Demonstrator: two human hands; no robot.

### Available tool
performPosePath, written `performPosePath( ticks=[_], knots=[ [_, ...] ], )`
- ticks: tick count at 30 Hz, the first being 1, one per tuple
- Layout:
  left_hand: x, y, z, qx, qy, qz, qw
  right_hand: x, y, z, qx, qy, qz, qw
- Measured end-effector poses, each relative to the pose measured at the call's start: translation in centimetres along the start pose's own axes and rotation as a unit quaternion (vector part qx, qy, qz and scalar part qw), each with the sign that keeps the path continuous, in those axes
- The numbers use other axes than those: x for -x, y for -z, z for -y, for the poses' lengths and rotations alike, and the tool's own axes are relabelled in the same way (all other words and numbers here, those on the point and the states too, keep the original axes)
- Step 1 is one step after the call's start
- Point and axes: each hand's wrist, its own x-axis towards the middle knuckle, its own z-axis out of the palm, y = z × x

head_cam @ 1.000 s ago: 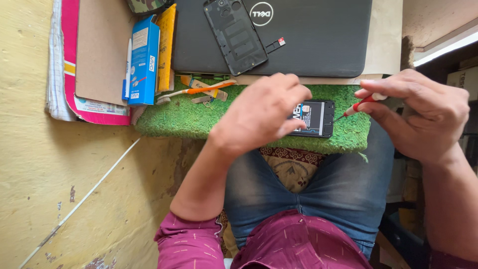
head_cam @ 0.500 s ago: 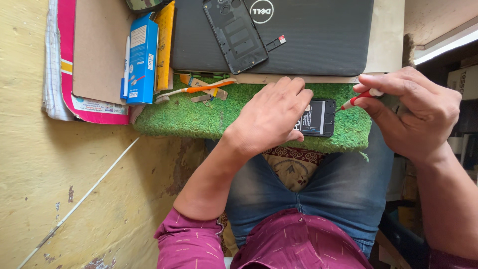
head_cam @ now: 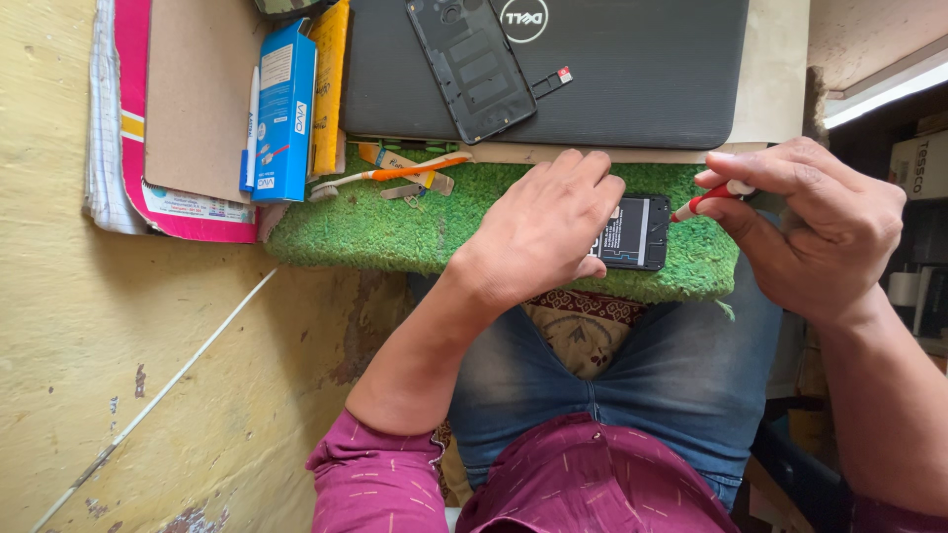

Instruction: The person removes the back cover of a smartphone and then uses a red-handled screwdriver to unscrew multiple screws around the battery and camera area. The back cover is placed on a laptop, and the phone remains on the person's lap during the process.

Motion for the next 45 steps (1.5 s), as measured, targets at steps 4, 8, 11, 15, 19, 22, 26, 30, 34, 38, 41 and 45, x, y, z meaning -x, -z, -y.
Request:
performPosePath(
  ticks=[4,8,11,15,19,22,26,30,34,38,41,45],
  knots=[
    [0.0,0.0,0.0,0.002,0.001,0.002,1.0,0.4,-0.1,0.0,0.047,0.004,-0.003,0.999],
    [0.0,0.0,0.0,0.004,-0.002,-0.004,1.0,0.9,-0.9,-0.2,0.124,0.058,-0.015,0.99],
    [-0.1,-0.1,-0.1,0.005,0.008,0.008,1.0,1.3,-1.4,-0.2,0.109,0.067,-0.031,0.991],
    [0.0,-0.2,0.0,0.013,0.004,0.0,1.0,1.2,-1.4,0.1,0.057,-0.002,-0.02,0.998],
    [-0.1,-0.3,0.1,0.011,0.004,0.0,1.0,0.4,-1.0,0.2,-0.033,0.023,0.031,0.999],
    [-0.2,-0.2,0.0,0.01,0.006,0.002,1.0,0.5,-0.8,0.2,-0.079,-0.004,0.058,0.995],
    [0.0,-0.1,0.0,0.014,-0.006,-0.013,1.0,1.1,-2.1,-0.6,-0.077,-0.002,0.01,0.997],
    [-0.6,-0.2,0.6,0.111,-0.025,-0.035,0.993,2.0,-2.2,-0.3,0.015,-0.01,-0.041,0.999],
    [-1.3,-1.0,1.0,0.266,-0.048,-0.054,0.961,1.2,-1.6,0.4,-0.017,0.014,-0.004,1.0],
    [-1.7,-2.2,0.8,0.453,-0.027,-0.023,0.891,0.3,-1.5,1.4,-0.025,0.03,0.038,0.998],
    [-1.6,-2.5,1.2,0.478,-0.003,-0.002,0.878,0.2,-1.3,1.2,0.063,0.071,0.016,0.995],
    [-1.6,-2.9,1.4,0.497,-0.031,0.014,0.867,1.0,-1.7,0.7,0.148,0.067,-0.039,0.986]
  ],
)
